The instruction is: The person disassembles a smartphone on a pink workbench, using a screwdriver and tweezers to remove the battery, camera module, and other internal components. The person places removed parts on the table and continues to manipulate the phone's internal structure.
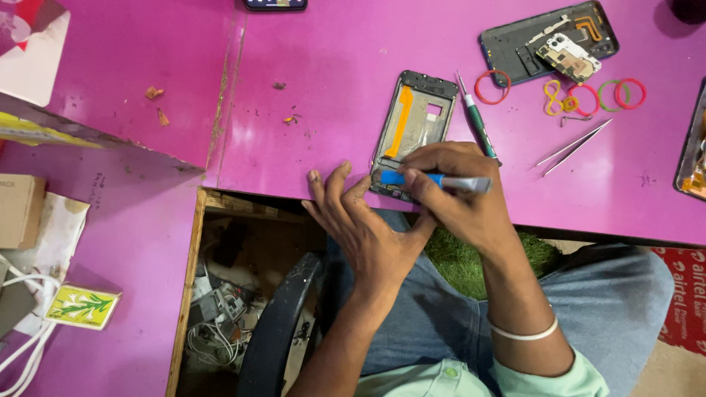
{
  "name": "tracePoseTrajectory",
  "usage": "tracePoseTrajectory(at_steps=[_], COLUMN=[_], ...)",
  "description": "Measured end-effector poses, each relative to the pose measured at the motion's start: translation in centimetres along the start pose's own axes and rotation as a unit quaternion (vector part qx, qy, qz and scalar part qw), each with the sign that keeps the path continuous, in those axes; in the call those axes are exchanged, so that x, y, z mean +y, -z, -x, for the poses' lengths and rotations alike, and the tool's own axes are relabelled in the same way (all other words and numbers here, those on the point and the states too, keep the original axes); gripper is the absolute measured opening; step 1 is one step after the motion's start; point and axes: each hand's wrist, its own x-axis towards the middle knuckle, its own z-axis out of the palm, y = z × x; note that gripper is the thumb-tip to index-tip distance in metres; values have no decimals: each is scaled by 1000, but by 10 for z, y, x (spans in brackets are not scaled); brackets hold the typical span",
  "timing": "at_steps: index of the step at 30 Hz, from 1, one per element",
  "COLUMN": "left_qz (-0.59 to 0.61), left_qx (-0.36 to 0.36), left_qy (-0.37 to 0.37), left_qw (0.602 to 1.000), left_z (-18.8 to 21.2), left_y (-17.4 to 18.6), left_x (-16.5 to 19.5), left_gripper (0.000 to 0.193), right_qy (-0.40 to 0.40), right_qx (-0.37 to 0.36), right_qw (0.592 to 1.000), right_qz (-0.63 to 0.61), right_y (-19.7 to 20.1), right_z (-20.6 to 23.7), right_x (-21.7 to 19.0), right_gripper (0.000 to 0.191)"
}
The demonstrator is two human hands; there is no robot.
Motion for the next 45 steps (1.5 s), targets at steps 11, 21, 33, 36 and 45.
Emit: tracePoseTrajectory(at_steps=[11, 21, 33, 36, 45], left_qz=[-9, 5, 5, 6, -2], left_qx=[12, 7, 0, 2, 9], left_qy=[-15, -17, -19, -22, -21], left_qw=[1000, 1000, 1000, 1000, 1000], left_z=[0, 2, 3, 3, 3], left_y=[1, 0, -1, -1, -3], left_x=[2, 2, 1, 2, 1], left_gripper=[85, 88, 91, 90, 90], right_qy=[-12, 29, 26, 30, 40], right_qx=[20, -6, -49, -86, 4], right_qw=[991, 984, 990, 994, 989], right_qz=[129, 175, 126, 67, 140], right_y=[18, 13, 9, 13, 3], right_z=[1, -1, -3, -3, 2], right_x=[3, -5, -1, 6, 14], right_gripper=[14, 16, 18, 19, 16])
